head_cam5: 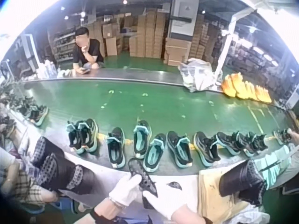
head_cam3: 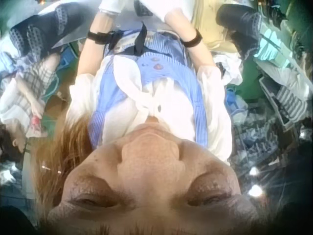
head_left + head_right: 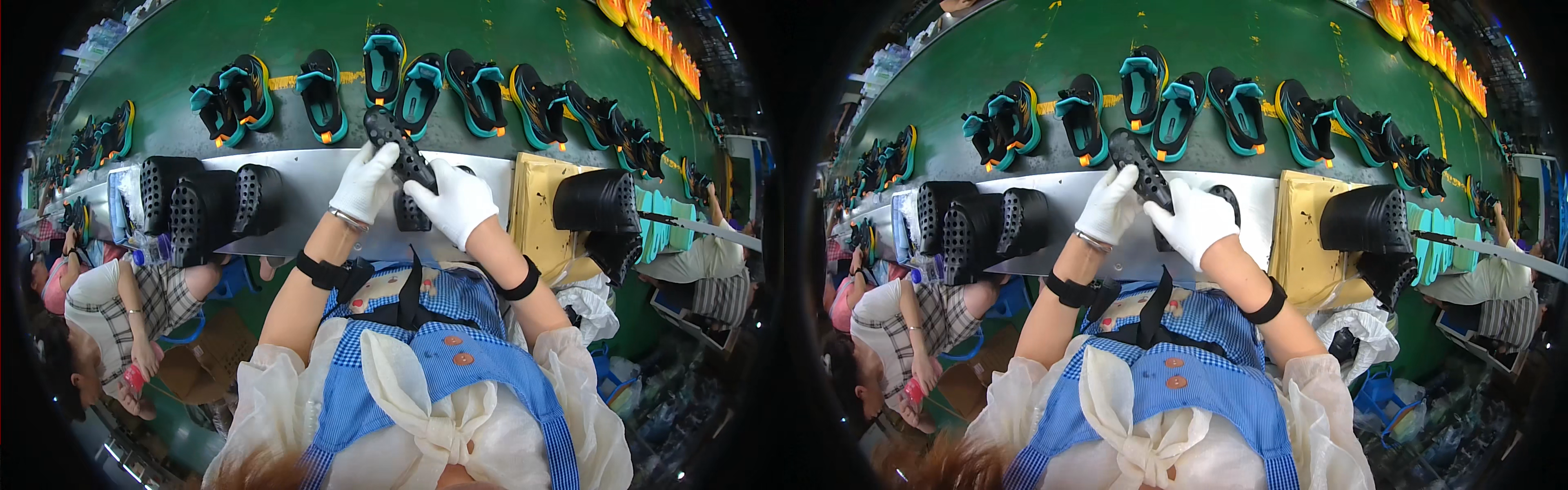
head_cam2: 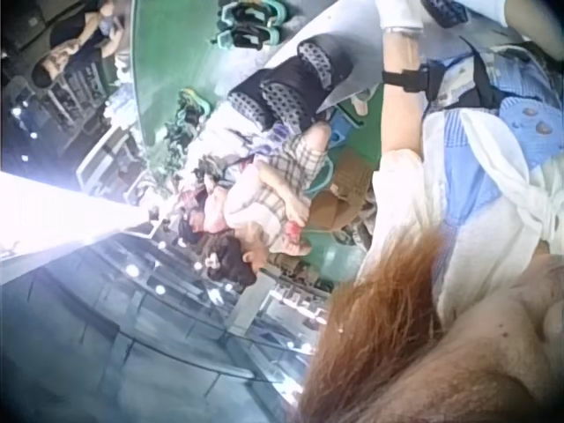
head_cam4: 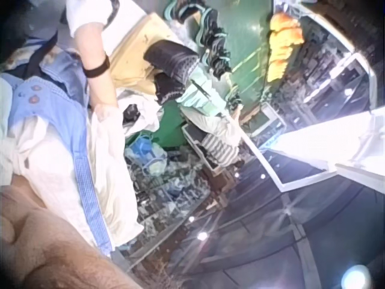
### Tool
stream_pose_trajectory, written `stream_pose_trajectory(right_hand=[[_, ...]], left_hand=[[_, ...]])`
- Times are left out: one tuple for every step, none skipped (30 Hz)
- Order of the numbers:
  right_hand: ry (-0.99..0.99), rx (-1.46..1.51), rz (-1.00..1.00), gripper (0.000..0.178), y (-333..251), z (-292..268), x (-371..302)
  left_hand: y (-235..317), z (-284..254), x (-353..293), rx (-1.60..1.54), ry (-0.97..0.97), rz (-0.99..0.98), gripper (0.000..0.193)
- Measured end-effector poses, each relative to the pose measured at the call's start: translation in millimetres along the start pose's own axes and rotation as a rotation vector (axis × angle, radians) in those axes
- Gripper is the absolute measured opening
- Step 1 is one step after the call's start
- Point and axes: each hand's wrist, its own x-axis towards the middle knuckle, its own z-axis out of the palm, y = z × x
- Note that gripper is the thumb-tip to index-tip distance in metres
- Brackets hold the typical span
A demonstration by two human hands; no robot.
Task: Inspecting shoe components and placing them on an assembly line conveyor.
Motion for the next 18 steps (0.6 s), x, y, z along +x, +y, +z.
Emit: stream_pose_trajectory(right_hand=[[0.046, 0.079, -0.044, 0.043, 3.6, 4.3, 10.4], [0.044, 0.103, -0.046, 0.045, 2.7, -0.9, 18.0], [-0.001, 0.110, 0.011, 0.046, -2.3, -9.5, 26.3], [-0.047, 0.117, 0.069, 0.048, -5.7, -16.1, 36.0], [-0.076, 0.103, 0.163, 0.050, -6.0, -19.5, 50.0], [-0.019, 0.137, 0.179, 0.051, 0.2, -17.5, 64.6], [-0.027, 0.157, 0.186, 0.051, -0.5, -20.2, 78.9], [-0.036, 0.177, 0.194, 0.051, -1.1, -22.7, 94.3], [-0.053, 0.108, 0.188, 0.053, -3.1, -18.8, 114.1], [-0.063, 0.100, 0.181, 0.053, -3.9, -17.0, 130.5], [-0.098, 0.108, 0.188, 0.053, -4.6, -18.7, 142.8], [-0.142, 0.116, 0.190, 0.053, -7.5, -18.8, 157.5], [-0.156, 0.164, 0.213, 0.051, -8.3, -16.0, 171.0], [-0.194, 0.141, 0.263, 0.050, -8.7, -16.0, 183.4], [-0.214, 0.131, 0.269, 0.050, -14.3, -20.0, 190.6], [-0.234, 0.121, 0.274, 0.051, -20.0, -22.5, 197.2], [-0.241, 0.121, 0.279, 0.051, -23.7, -18.6, 205.8], [-0.186, 0.025, 0.273, 0.050, -28.8, -15.6, 214.0]], left_hand=[[8.6, 1.3, 4.2, 0.012, 0.012, -0.022, 0.039], [17.8, -0.1, 9.5, 0.008, 0.010, -0.025, 0.039], [27.8, -3.8, 15.9, 0.165, 0.023, -0.074, 0.039], [36.2, -9.2, 23.9, 0.323, 0.037, -0.125, 0.039], [35.3, -21.8, 36.6, 0.493, 0.023, -0.025, 0.037], [35.8, -31.7, 49.7, 0.488, 0.019, -0.029, 0.037], [38.5, -40.8, 60.5, 0.835, 0.064, 0.143, 0.036], [39.5, -48.9, 71.9, 1.179, 0.110, 0.320, 0.037], [33.8, -58.9, 84.5, 1.326, 0.148, 0.583, 0.035], [36.8, -58.0, 94.7, 1.321, 0.138, 0.581, 0.035], [39.3, -56.9, 104.9, 1.471, 0.078, 0.502, 0.033], [40.0, -59.8, 116.5, 1.620, 0.025, 0.414, 0.031], [35.6, -62.5, 126.8, 1.746, 0.095, 0.354, 0.025], [33.9, -67.6, 136.1, 1.771, 0.124, 0.297, 0.025], [33.3, -66.1, 141.8, 1.760, 0.179, 0.196, 0.025], [32.8, -64.3, 146.0, 1.746, 0.234, 0.095, 0.026], [31.9, -64.6, 147.1, 1.743, 0.231, 0.086, 0.026], [30.7, -62.5, 147.3, 1.801, 0.165, 0.129, 0.025]])
